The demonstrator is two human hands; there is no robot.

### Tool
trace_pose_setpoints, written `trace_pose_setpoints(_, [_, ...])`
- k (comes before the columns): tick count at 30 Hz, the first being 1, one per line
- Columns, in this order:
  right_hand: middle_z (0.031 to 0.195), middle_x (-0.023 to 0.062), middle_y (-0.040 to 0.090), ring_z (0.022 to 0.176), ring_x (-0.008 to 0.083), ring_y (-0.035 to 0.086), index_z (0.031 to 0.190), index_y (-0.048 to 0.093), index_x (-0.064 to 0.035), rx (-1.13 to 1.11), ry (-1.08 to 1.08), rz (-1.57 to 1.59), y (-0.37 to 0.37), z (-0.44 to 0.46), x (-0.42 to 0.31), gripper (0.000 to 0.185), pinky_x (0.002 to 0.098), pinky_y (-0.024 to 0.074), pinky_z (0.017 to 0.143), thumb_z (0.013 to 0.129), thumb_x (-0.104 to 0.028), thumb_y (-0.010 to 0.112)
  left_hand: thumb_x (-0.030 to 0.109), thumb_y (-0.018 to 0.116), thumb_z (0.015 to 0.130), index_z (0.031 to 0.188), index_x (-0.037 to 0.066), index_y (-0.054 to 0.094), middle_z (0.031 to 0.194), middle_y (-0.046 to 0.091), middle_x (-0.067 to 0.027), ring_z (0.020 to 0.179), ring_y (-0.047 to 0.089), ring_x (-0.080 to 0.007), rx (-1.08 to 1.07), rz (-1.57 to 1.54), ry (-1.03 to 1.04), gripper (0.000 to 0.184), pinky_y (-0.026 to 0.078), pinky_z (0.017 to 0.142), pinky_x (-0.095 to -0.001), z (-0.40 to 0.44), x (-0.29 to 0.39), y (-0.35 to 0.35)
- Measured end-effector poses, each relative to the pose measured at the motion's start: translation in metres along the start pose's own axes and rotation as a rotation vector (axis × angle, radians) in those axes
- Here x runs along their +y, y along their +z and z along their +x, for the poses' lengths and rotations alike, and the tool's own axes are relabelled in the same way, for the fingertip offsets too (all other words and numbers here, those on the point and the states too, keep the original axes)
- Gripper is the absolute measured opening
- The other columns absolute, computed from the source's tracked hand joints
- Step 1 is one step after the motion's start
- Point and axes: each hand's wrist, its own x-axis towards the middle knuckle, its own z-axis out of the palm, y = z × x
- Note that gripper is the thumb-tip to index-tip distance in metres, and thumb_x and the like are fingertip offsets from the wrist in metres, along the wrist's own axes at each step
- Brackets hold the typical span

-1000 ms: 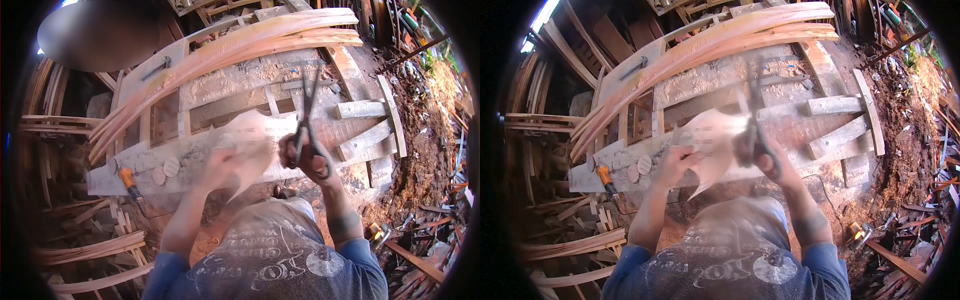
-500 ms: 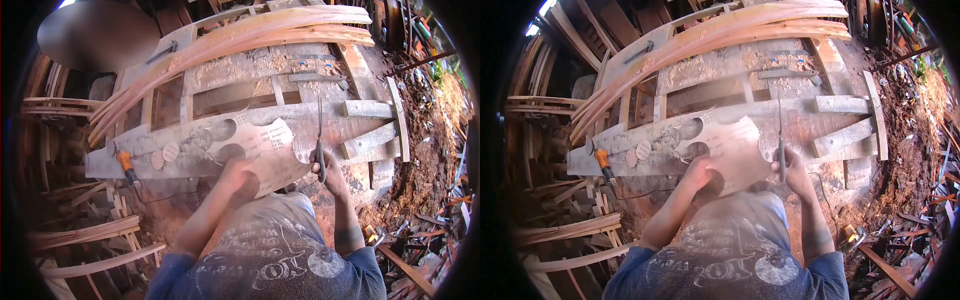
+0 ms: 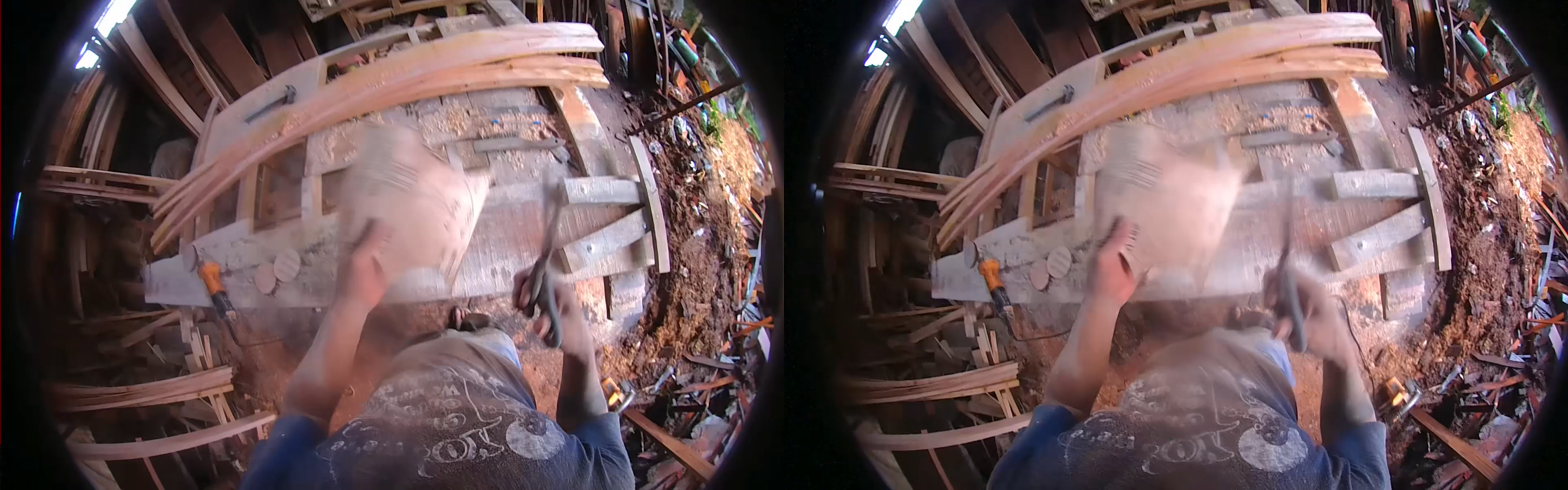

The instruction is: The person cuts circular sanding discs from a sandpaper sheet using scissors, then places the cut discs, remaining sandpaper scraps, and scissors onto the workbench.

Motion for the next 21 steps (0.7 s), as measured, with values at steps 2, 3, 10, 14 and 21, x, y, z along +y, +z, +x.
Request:
trace_pose_setpoints(2, [0.092, 0.0025, 0.058, 0.084, 0.0129, 0.056, 0.098, 0.059, -0.0048, -0.106, 0.062, -0.008, 0.024, 0.004, -0.004, 0.067, 0.0303, 0.047, 0.073, 0.065, -0.055, 0.089, 0.011, 0.066, 0.093, 0.13, 0.001, 0.057, 0.124, 0.065, -0.0099, 0.112, 0.063, -0.0261, -0.073, -0.104, 0.144, 0.039, 0.052, 0.099, -0.0449, -0.006, 0.024, 0.027])
trace_pose_setpoints(3, [0.091, 0.0031, 0.059, 0.086, 0.0138, 0.057, 0.099, 0.06, -0.0049, -0.138, 0.11, -0.038, 0.034, 0.004, -0.002, 0.064, 0.0317, 0.0482, 0.075, 0.069, -0.053, 0.088, 0.01, 0.066, 0.093, 0.131, 0.002, 0.056, 0.124, 0.064, -0.0092, 0.112, 0.063, -0.0269, -0.111, -0.162, 0.213, 0.04, 0.052, 0.099, -0.0467, -0.007, 0.03, 0.037])
trace_pose_setpoints(10, [0.095, 0.0001, 0.054, 0.088, 0.0102, 0.053, 0.104, 0.055, -0.0037, -0.156, 0.269, -0.053, 0.062, 0.024, 0.055, 0.072, 0.0277, 0.0459, 0.075, 0.069, -0.059, 0.086, 0.01, 0.068, 0.091, 0.113, 0.005, 0.062, 0.11, 0.065, -0.0076, 0.099, 0.063, -0.0236, -0.2, 0.234, 0.386, 0.023, 0.053, 0.087, -0.0419, 0.006, 0.007, 0.039])
trace_pose_setpoints(14, [0.096, 0.0088, 0.063, 0.094, 0.0204, 0.061, 0.113, 0.059, -0.0026, -0.119, 0.174, -0.133, 0.061, 0.045, 0.033, 0.042, 0.0373, 0.0501, 0.087, 0.076, -0.014, 0.076, 0.016, 0.065, 0.097, 0.117, 0.012, 0.061, 0.113, 0.064, -0.0004, 0.1, 0.06, -0.019, -0.286, 0.284, 0.392, 0.02, 0.05, 0.089, -0.0393, -0.004, -0.004, 0.047])
trace_pose_setpoints(21, [0.094, -0.0036, 0.053, 0.086, 0.0071, 0.05, 0.11, 0.057, -0.0041, -0.125, 0.128, 0.038, 0.064, 0.071, 0.018, 0.067, 0.024, 0.0443, 0.073, 0.068, -0.045, 0.091, 0.015, 0.064, 0.097, 0.106, 0.009, 0.062, 0.1, 0.059, -0.0003, 0.09, 0.058, -0.0145, -0.212, -0.145, 0.067, 0.011, 0.049, 0.073, -0.0307, -0.02, -0.019, 0.058])
